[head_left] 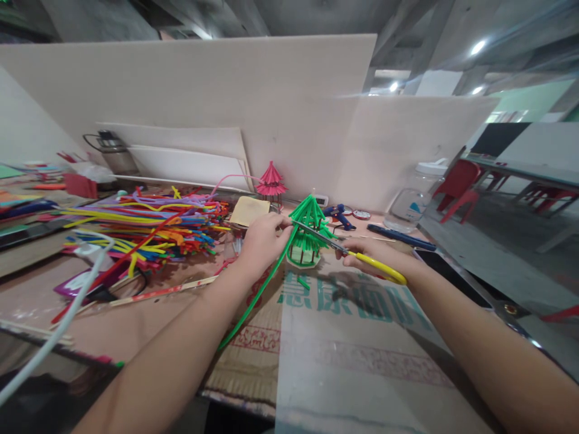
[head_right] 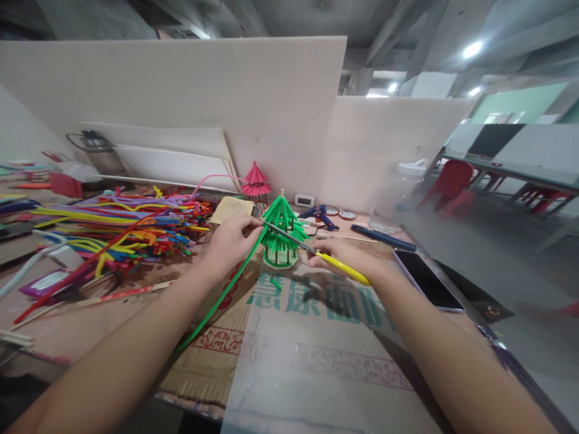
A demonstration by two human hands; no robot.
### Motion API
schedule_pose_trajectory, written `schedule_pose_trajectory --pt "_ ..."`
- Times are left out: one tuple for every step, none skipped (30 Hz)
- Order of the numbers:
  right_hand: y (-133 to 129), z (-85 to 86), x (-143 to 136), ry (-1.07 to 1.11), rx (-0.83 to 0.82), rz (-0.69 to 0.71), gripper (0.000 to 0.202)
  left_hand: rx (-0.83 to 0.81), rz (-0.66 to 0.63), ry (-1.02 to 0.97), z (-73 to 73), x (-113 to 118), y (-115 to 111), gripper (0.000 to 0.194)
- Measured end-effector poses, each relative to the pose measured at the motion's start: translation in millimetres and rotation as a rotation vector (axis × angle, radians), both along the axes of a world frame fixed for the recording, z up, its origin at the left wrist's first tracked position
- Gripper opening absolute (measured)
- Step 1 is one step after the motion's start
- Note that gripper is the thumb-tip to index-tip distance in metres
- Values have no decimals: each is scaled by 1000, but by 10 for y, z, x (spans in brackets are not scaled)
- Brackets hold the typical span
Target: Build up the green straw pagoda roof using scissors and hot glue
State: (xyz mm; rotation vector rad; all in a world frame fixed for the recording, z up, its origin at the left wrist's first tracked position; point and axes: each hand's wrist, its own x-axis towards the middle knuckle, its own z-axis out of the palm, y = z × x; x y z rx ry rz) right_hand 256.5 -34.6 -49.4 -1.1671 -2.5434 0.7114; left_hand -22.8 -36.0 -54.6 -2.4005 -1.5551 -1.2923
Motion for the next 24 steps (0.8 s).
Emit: schedule_pose_trajectory --pt "1 -1 -6 7 11 2 37 -6 1 -1 -2 1 0 11" --pt "-3 4 -15 11 22 6 36 -15 3 -2 -4 1 1 11" --pt "-11 16 -27 10 32 9 35 -26 6 -5 -6 2 1 11" --pt "-23 31 -41 4 39 9 35 -38 6 -10 -8 3 1 11" --pt "-37 48 -57 -4 43 4 35 -49 6 -16 -10 5 0 12" --pt "-51 66 -73 -11 49 -2 36 -60 6 -22 -11 7 -1 12" --pt "-65 81 -87 -15 56 -7 37 -68 6 -27 -12 9 -2 12" --pt "-77 93 -100 -18 63 -9 37 -75 7 -31 -12 12 -2 12" --pt "-85 101 -110 -18 75 -13 37 -82 9 -34 -11 13 -1 13" --pt "-89 105 -114 -16 88 -17 36 -91 12 -39 -10 12 3 13" --pt "-90 106 -113 -11 98 -18 36 -103 16 -43 -9 7 11 14" --pt "-86 104 -106 -1 102 -14 36 -119 20 -46 -5 -2 22 15" --pt "-79 101 -91 12 101 0 37 -137 24 -49 2 -17 36 17" --pt "-70 100 -69 30 92 21 38 -157 30 -50 12 -39 50 19" --pt "-59 102 -38 52 71 36 39 -176 38 -51 29 -68 62 21" --pt "-47 110 3 87 43 29 41 -192 49 -51 52 -103 70 23" --pt "-34 122 53 135 10 -4 42 -198 65 -53 82 -144 70 27" --pt "-19 138 112 188 -27 -60 43 -215 73 -41 118 -188 62 32" --pt "0 157 179 236 -54 -132 44 -251 68 -19 158 -233 45 38" --pt "23 174 252 267 -62 -210 44 -305 51 16 198 -276 22 45" --pt "53 187 328 268 -53 -279 44 -412 -3 81 234 -312 -6 50" --pt "89 190 402 238 -26 -337 44 -523 -63 139 264 -337 -35 53" --pt "130 180 470 179 10 -386 43 -626 -125 199 284 -350 -63 54" --pt "175 154 528 98 52 -424 43 -714 -188 253 294 -348 -88 53"
